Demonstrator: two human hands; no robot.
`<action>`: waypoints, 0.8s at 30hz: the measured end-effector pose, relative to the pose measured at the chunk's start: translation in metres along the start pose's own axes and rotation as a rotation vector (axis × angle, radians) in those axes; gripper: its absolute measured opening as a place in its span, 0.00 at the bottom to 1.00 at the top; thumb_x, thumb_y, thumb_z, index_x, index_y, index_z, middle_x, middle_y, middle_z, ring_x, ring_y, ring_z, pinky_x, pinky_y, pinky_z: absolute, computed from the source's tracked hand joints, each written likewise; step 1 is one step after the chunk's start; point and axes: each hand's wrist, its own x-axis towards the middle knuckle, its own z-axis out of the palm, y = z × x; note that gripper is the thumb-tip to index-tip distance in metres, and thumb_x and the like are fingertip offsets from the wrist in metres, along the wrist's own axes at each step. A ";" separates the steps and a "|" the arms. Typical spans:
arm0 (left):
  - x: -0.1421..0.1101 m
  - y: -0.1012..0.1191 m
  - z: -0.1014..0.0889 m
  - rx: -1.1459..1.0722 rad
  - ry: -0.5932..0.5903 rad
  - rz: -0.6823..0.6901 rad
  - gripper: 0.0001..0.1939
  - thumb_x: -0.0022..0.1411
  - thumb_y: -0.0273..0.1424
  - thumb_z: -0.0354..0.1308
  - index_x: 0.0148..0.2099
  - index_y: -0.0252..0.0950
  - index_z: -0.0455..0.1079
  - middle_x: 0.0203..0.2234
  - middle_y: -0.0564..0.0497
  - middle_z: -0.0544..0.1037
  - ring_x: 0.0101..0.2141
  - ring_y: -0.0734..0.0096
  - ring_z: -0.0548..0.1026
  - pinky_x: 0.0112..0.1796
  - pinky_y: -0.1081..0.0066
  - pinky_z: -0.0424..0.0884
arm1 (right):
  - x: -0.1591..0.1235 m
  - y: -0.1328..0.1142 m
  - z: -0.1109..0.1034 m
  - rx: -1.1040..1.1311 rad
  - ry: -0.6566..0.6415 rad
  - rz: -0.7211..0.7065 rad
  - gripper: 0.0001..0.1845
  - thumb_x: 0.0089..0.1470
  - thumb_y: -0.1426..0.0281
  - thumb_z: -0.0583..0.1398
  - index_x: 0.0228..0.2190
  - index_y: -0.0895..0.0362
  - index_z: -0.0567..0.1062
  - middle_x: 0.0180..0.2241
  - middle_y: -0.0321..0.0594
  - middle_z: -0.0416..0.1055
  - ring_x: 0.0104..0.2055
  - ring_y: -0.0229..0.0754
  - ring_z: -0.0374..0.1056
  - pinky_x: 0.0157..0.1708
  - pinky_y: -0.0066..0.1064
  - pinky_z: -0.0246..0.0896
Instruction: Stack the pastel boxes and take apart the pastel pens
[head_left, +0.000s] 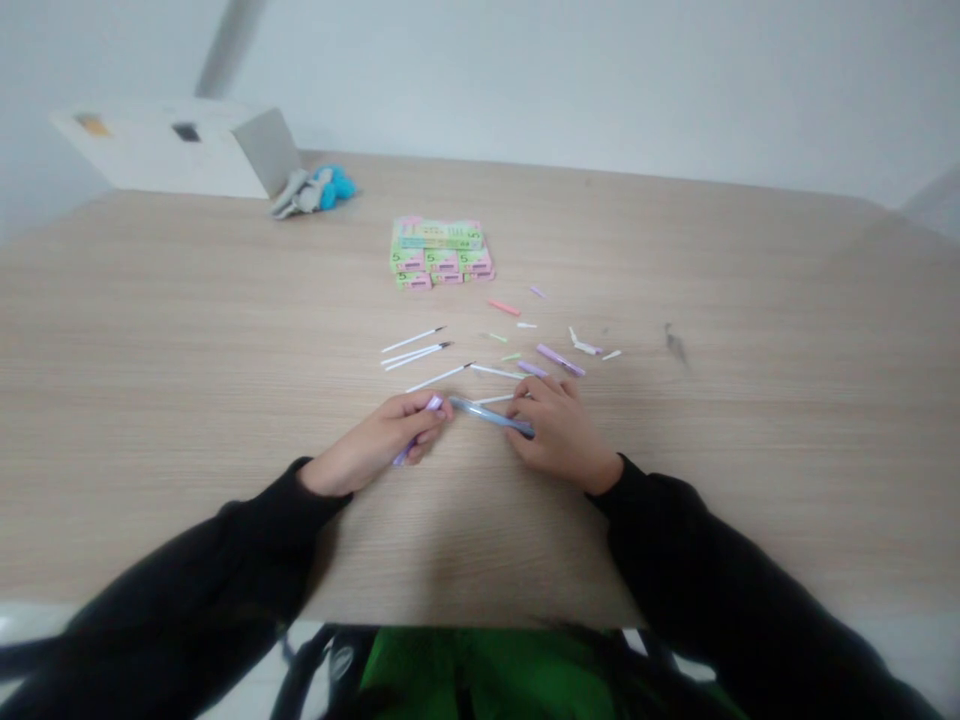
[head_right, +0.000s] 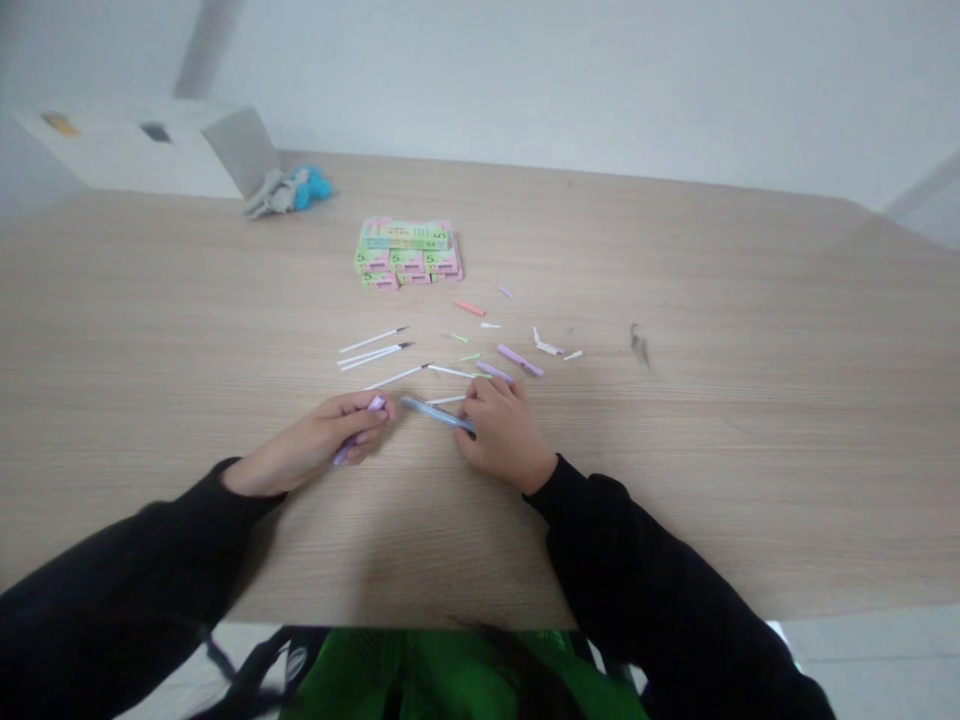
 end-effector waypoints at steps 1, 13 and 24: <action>0.000 0.000 0.000 0.022 0.005 0.004 0.09 0.64 0.36 0.56 0.36 0.34 0.66 0.15 0.61 0.59 0.16 0.82 0.55 0.18 0.78 0.53 | 0.000 0.000 0.001 0.001 0.003 0.002 0.06 0.55 0.70 0.61 0.31 0.57 0.79 0.41 0.43 0.73 0.49 0.50 0.66 0.49 0.43 0.51; 0.001 0.003 -0.004 0.400 0.277 0.194 0.12 0.63 0.40 0.58 0.41 0.36 0.69 0.23 0.58 0.62 0.23 0.77 0.60 0.26 0.75 0.57 | 0.003 0.003 -0.012 0.215 0.172 0.050 0.03 0.57 0.70 0.61 0.33 0.57 0.76 0.36 0.41 0.77 0.44 0.48 0.70 0.48 0.42 0.55; -0.007 0.013 0.002 0.459 0.239 0.293 0.16 0.54 0.38 0.69 0.43 0.36 0.76 0.39 0.48 0.79 0.38 0.63 0.73 0.39 0.70 0.67 | 0.007 -0.008 -0.028 1.163 0.215 0.232 0.17 0.45 0.55 0.71 0.28 0.55 0.78 0.26 0.36 0.73 0.29 0.38 0.66 0.31 0.32 0.63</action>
